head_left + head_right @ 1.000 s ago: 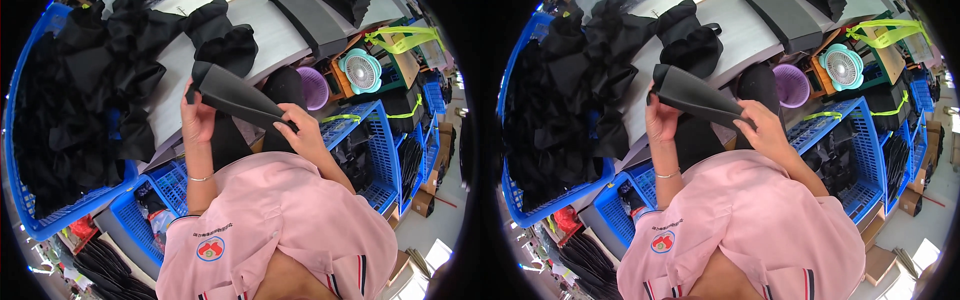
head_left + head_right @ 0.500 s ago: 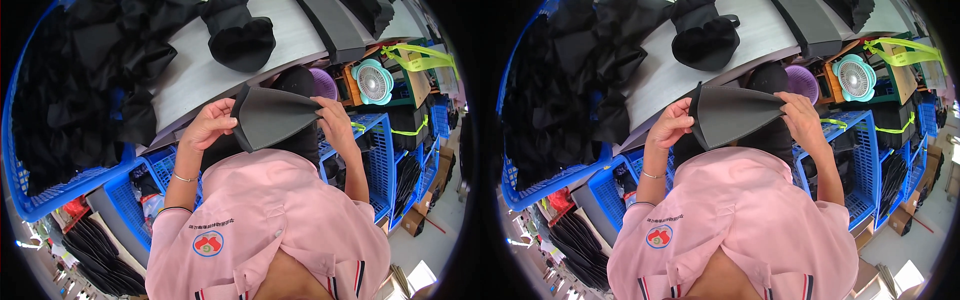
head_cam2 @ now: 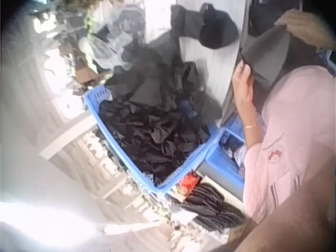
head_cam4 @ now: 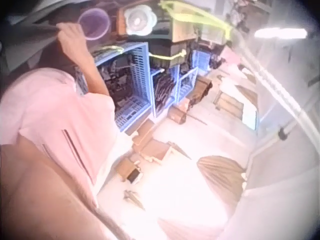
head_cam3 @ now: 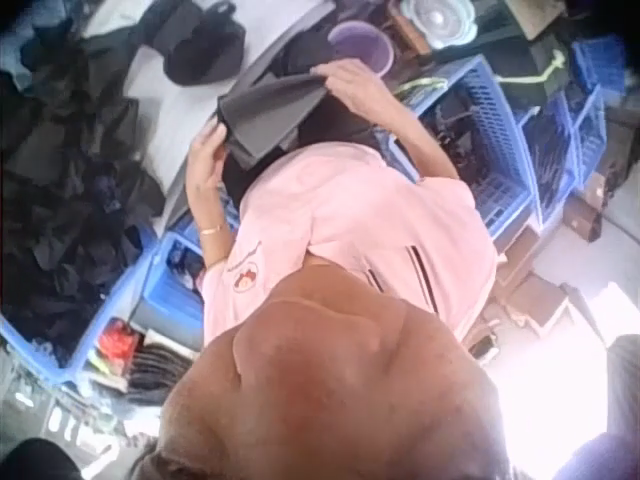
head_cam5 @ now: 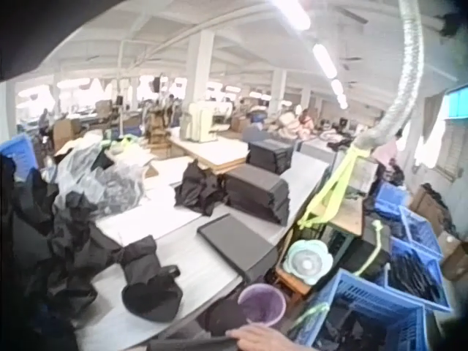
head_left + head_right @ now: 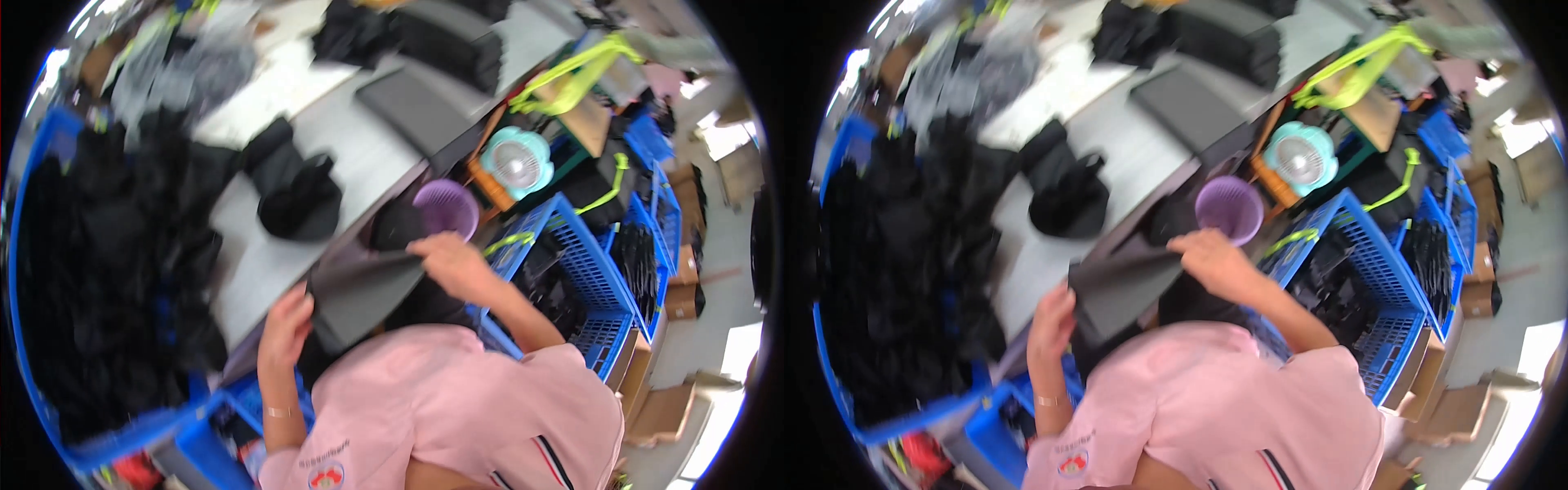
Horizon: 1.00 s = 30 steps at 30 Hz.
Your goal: Inspecting and turning black fabric pieces inside out on a factory workbench.
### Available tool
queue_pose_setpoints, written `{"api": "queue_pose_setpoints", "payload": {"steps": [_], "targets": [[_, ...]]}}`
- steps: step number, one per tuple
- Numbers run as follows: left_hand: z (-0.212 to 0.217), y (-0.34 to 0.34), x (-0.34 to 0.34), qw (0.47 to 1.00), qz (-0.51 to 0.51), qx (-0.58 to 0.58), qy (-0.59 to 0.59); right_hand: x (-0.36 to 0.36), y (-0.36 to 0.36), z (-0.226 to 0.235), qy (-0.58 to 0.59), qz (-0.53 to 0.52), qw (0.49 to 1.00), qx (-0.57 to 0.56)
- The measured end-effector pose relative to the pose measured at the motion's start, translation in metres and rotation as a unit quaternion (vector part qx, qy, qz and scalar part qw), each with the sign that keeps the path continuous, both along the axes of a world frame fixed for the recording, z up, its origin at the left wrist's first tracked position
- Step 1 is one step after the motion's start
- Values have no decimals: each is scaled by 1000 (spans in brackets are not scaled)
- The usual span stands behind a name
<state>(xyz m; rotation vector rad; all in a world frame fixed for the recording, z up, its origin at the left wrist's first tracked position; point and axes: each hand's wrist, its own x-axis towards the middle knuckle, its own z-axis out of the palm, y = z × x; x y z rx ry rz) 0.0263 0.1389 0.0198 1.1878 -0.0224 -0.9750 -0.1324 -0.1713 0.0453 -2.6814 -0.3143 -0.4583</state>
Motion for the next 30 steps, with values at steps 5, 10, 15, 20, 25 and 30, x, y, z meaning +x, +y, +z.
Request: {"api": "queue_pose_setpoints", "payload": {"steps": [5,10,15,20,25,30], "targets": [[-7,-2,3,993,-44,-105,11,-16,-6,11,-25,6,1000,-4],[22,-8,-6,991,-125,-51,-8,-23,-14,18,-23,4,999,-23],[2,4,-2,992,-120,20,-37,-19,-9,11,-20,18,998,-62],[-4,9,-4,998,-39,13,-53,-16,-5,10,-12,20,998,-59],[9,16,-5,997,-68,-22,-28,-15,-2,11,-2,34,999,-37],[7,25,5,984,-159,-81,15,-7,-2,13,1,53,999,-13]]}}
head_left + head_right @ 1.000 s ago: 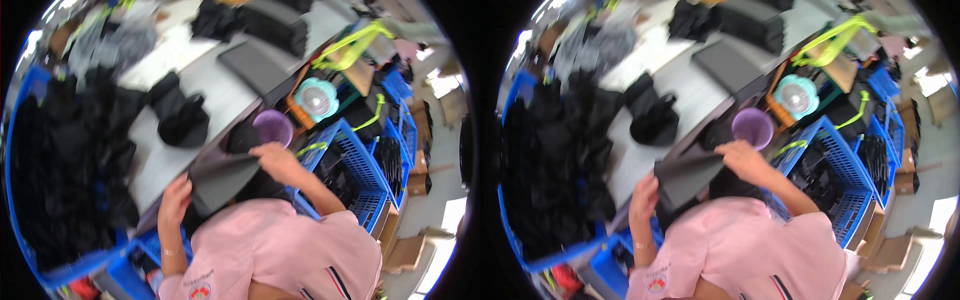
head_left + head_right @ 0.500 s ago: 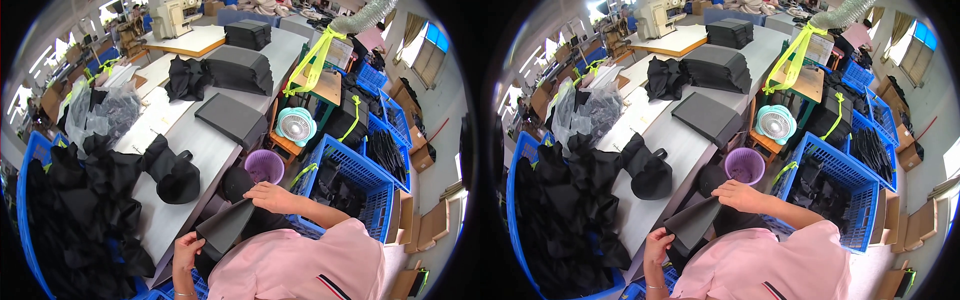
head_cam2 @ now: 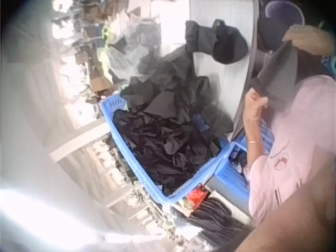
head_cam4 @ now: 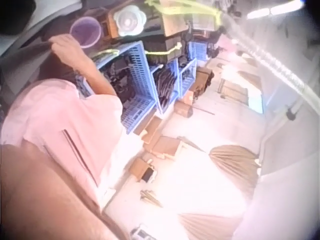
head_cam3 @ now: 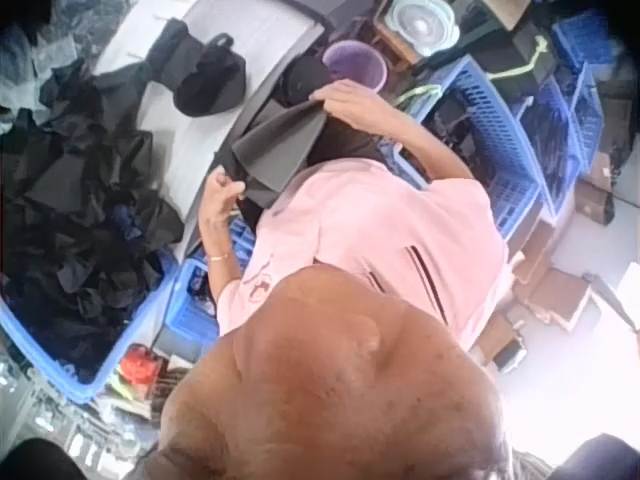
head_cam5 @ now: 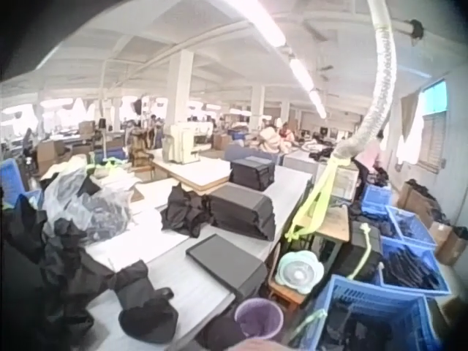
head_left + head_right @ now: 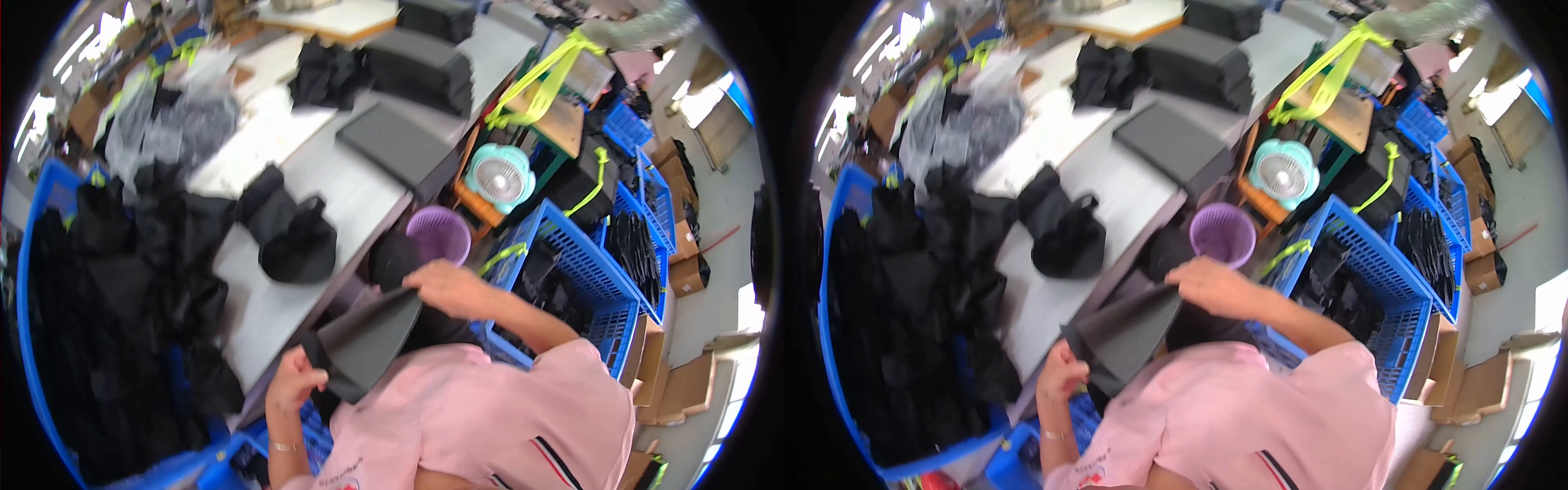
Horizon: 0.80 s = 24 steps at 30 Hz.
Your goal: Inspecting and turning black fabric pieces inside out on a factory workbench.
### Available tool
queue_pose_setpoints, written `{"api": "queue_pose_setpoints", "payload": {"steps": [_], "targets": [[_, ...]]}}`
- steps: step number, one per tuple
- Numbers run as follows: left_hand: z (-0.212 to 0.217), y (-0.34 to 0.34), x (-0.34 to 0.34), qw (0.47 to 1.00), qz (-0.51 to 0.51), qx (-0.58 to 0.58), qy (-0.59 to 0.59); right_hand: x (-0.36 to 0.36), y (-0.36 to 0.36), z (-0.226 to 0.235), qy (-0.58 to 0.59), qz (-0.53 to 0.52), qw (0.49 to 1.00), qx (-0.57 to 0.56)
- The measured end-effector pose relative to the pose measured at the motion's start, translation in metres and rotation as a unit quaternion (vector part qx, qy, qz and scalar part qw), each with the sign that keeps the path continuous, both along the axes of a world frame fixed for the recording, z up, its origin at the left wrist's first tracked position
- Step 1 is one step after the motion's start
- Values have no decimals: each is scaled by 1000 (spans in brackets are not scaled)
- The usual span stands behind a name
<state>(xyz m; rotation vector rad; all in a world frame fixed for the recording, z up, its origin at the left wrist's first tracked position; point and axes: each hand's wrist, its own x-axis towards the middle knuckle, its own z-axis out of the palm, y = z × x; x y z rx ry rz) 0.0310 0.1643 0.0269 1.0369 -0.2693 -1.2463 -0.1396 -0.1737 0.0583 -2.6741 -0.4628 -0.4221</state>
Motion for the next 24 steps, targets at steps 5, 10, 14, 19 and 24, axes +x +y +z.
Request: {"api": "queue_pose_setpoints", "payload": {"steps": [5,10,14,19,24], "targets": [[2,-6,8,974,196,92,-69,15,-1,10,-18,-18,1000,-3],[17,-4,39,894,434,-85,-77,27,21,9,-2,-80,989,128],[1,-41,-7,943,309,-17,-121,41,51,7,32,-96,966,237],[-18,-68,-16,952,282,-118,-1,47,80,5,119,-120,928,333],[-10,-77,-15,926,358,-114,15,45,91,4,128,-148,878,437]]}}
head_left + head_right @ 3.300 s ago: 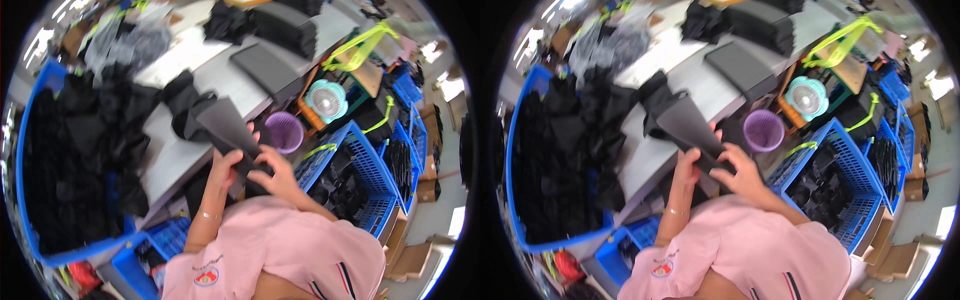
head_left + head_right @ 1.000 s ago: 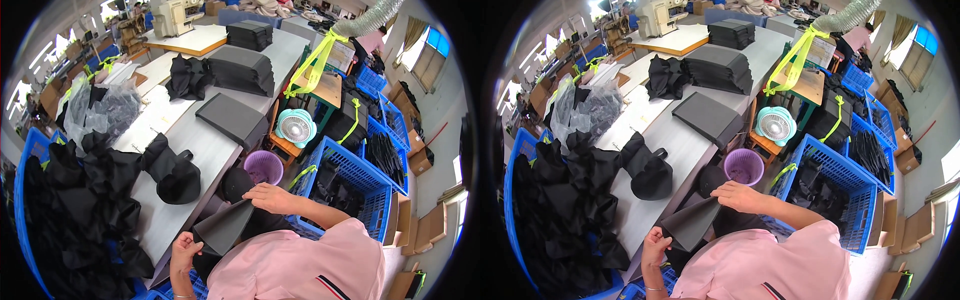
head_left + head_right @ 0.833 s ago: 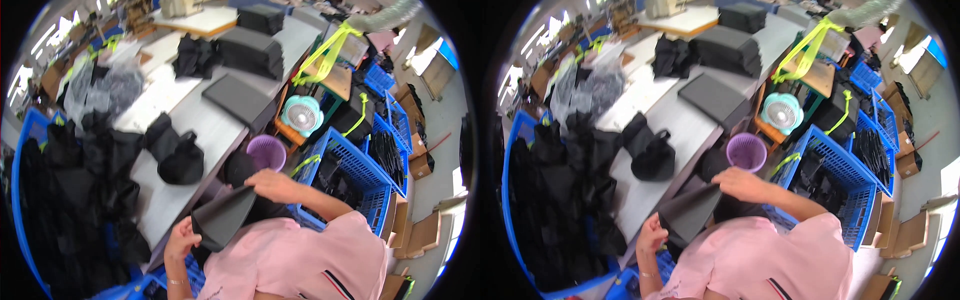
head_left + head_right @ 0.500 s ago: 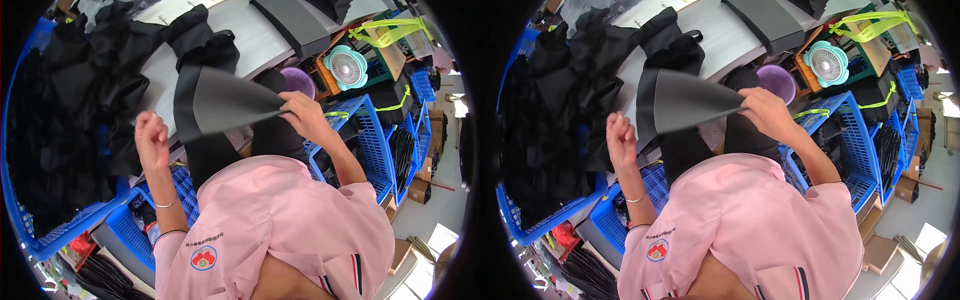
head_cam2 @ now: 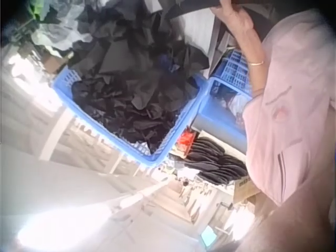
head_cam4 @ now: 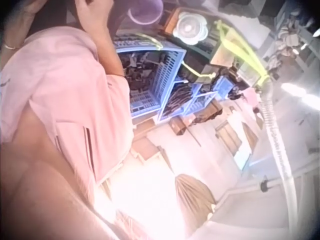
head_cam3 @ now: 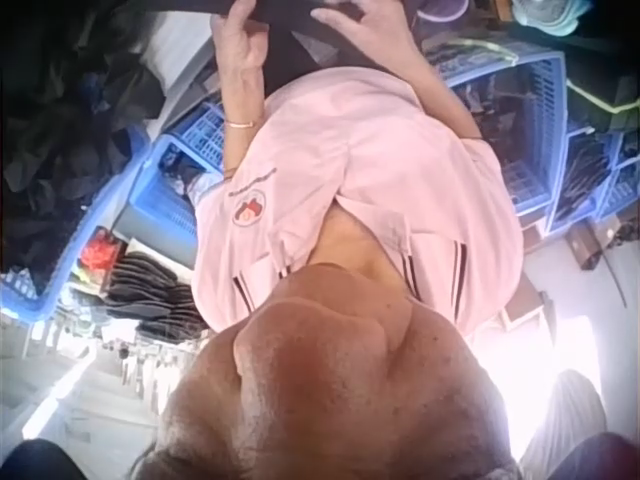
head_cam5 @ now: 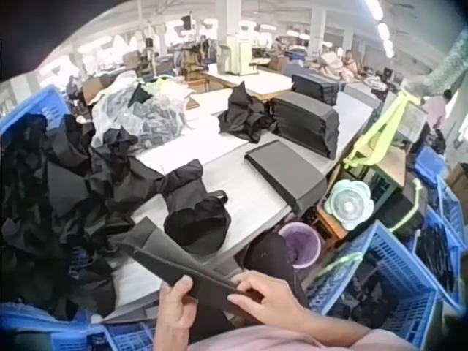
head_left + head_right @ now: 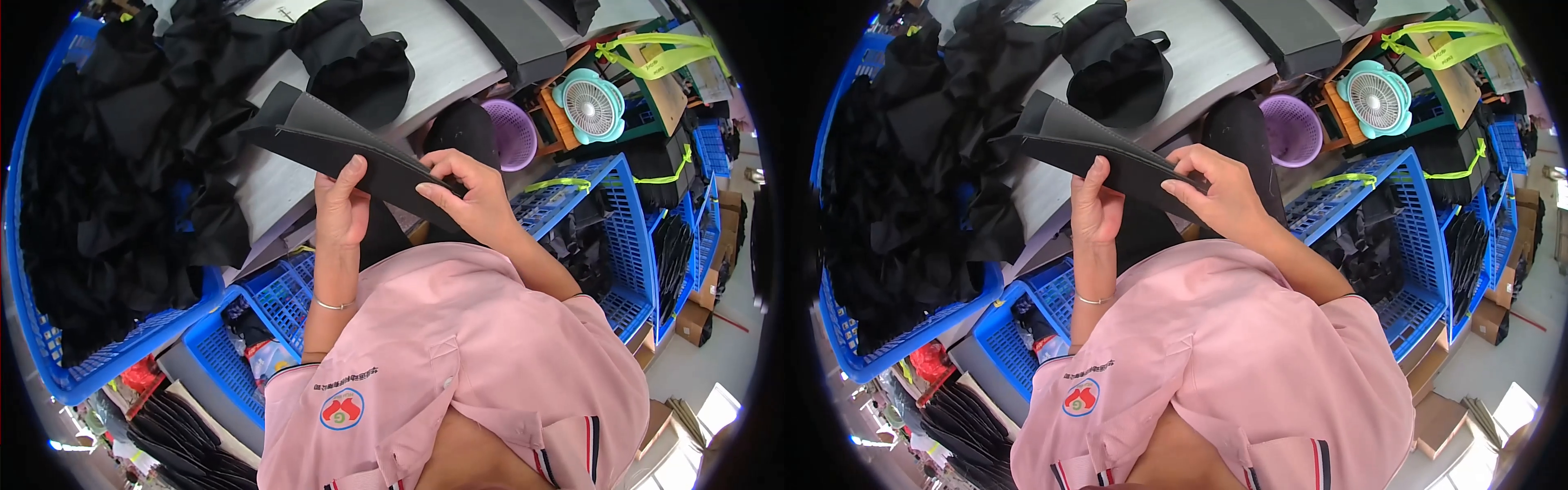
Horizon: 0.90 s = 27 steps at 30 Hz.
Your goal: Inspecting and turning black fabric pieces inside out on a factory workbench.
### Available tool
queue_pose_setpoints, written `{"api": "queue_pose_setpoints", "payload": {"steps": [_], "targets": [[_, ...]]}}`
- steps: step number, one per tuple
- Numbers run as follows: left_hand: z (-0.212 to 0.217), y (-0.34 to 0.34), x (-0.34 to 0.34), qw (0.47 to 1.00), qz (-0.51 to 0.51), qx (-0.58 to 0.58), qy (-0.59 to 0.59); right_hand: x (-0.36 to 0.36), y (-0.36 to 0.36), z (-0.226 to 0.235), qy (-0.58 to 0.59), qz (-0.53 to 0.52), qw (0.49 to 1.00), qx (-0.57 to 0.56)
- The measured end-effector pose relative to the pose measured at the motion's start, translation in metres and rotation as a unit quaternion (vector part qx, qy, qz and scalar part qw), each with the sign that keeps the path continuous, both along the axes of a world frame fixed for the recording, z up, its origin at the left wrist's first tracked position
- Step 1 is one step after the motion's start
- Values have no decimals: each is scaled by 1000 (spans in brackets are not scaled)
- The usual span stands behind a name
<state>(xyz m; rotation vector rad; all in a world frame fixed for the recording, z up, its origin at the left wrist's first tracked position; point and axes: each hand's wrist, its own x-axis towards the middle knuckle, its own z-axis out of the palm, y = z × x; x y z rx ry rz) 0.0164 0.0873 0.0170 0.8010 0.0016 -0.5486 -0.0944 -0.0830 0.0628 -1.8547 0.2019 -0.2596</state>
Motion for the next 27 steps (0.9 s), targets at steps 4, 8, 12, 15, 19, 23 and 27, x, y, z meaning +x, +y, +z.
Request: {"api": "queue_pose_setpoints", "payload": {"steps": [4,8,12,15,19,23,27], "targets": [[2,-3,1,1000,0,-9,24,2,0,0,9,-1,1000,5],[2,1,6,999,26,1,29,2,1,31,-187,-77,960,-194],[-7,14,6,999,31,-20,28,-67,13,110,-316,-71,932,-162],[-2,6,6,997,-2,-70,25,-44,4,142,-717,-22,690,-99],[-6,16,2,994,-12,-105,5,-10,28,169,-722,-47,681,-116],[-6,25,-1,992,-19,-121,-21,-17,30,160,-719,-12,688,-92],[-7,23,0,991,-42,-128,-14,-26,33,155,-711,7,698,-82]]}}
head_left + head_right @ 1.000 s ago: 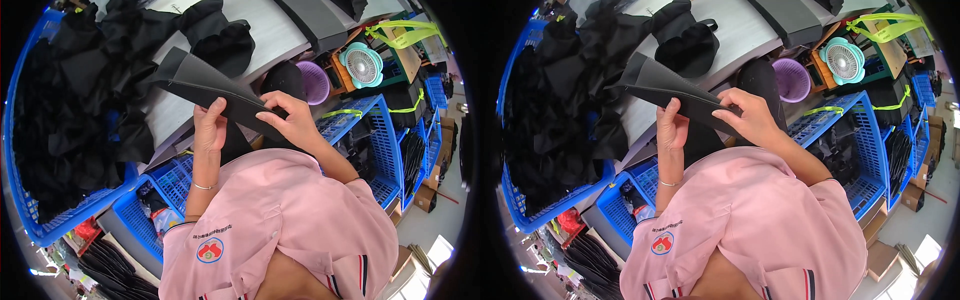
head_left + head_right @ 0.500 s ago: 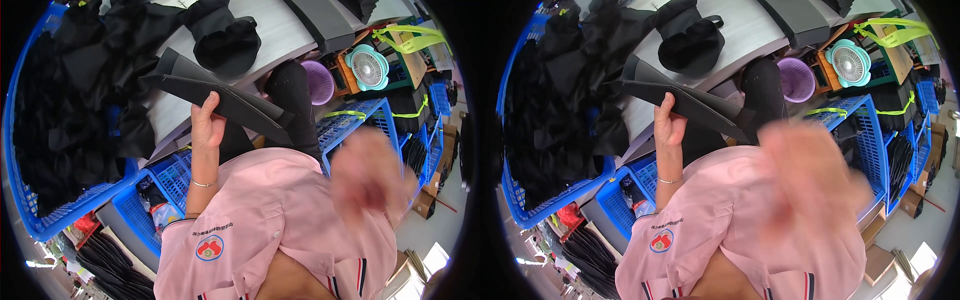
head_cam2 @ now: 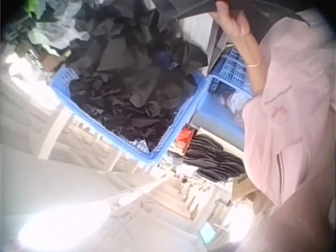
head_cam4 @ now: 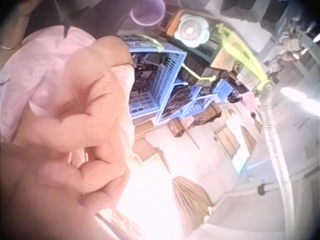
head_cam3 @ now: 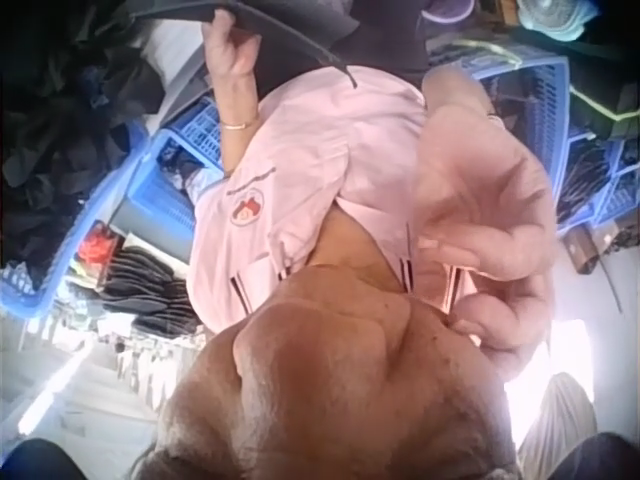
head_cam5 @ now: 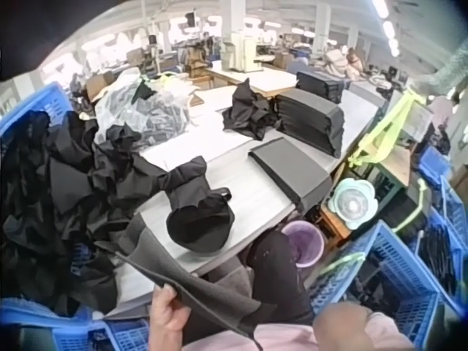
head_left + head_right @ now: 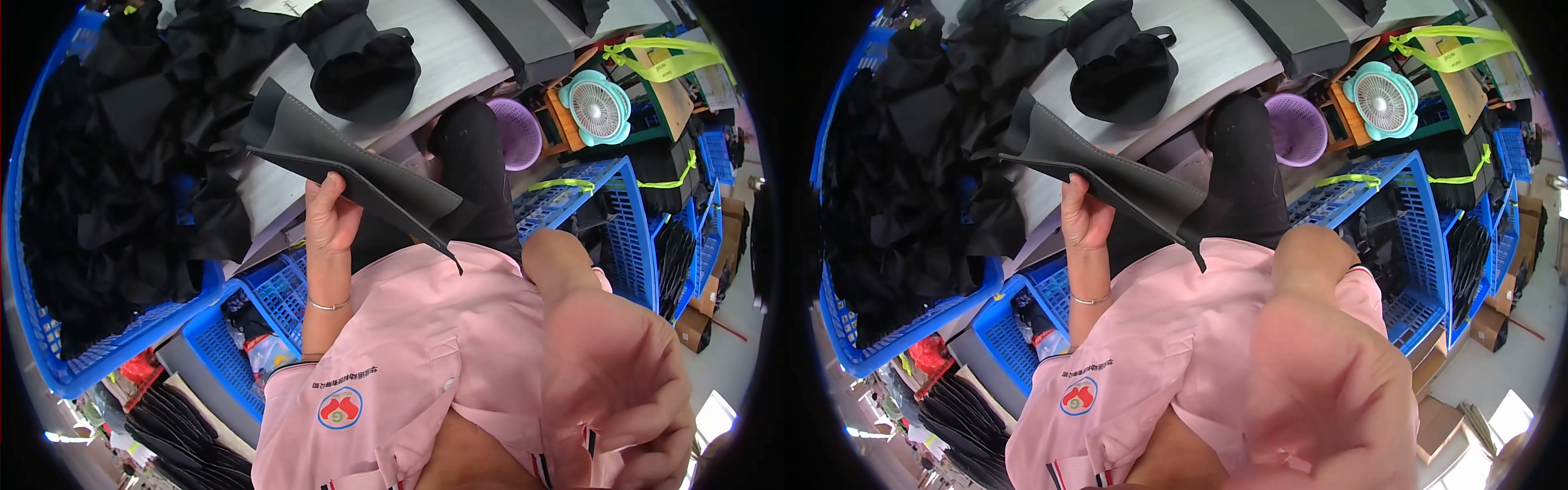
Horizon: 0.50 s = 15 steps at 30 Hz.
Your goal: Inspecting and turning black fabric pieces inside out on a factory workbench.
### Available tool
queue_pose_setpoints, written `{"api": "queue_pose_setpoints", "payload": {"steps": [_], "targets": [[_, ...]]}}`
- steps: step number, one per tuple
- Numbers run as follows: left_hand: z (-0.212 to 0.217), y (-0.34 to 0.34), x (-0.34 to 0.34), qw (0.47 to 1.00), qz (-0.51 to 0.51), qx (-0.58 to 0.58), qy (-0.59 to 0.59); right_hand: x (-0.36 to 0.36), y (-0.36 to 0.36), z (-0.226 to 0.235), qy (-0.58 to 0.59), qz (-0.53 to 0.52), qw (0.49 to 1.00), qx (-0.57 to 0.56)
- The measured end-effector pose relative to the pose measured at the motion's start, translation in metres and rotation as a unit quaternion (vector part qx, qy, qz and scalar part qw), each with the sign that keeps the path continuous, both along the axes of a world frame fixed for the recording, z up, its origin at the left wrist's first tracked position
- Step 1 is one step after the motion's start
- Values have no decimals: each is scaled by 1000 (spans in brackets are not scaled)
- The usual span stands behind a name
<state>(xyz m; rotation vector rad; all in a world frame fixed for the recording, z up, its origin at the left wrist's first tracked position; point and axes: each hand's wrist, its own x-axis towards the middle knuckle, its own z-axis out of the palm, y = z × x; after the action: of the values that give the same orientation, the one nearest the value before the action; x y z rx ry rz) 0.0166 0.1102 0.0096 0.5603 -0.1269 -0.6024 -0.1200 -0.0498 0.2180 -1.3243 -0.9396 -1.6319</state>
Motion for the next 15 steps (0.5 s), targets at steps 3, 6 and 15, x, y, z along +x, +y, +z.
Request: {"api": "queue_pose_setpoints", "payload": {"steps": [3,6,15], "targets": [[0,4,0,1000,8,12,-4,4,-9,-6,26,-233,971,-50],[5,3,-1,999,26,31,-9,-19,-16,-30,137,-133,979,-78],[18,-16,-16,980,35,187,-54,31,-12,-163,752,87,639,135]]}}
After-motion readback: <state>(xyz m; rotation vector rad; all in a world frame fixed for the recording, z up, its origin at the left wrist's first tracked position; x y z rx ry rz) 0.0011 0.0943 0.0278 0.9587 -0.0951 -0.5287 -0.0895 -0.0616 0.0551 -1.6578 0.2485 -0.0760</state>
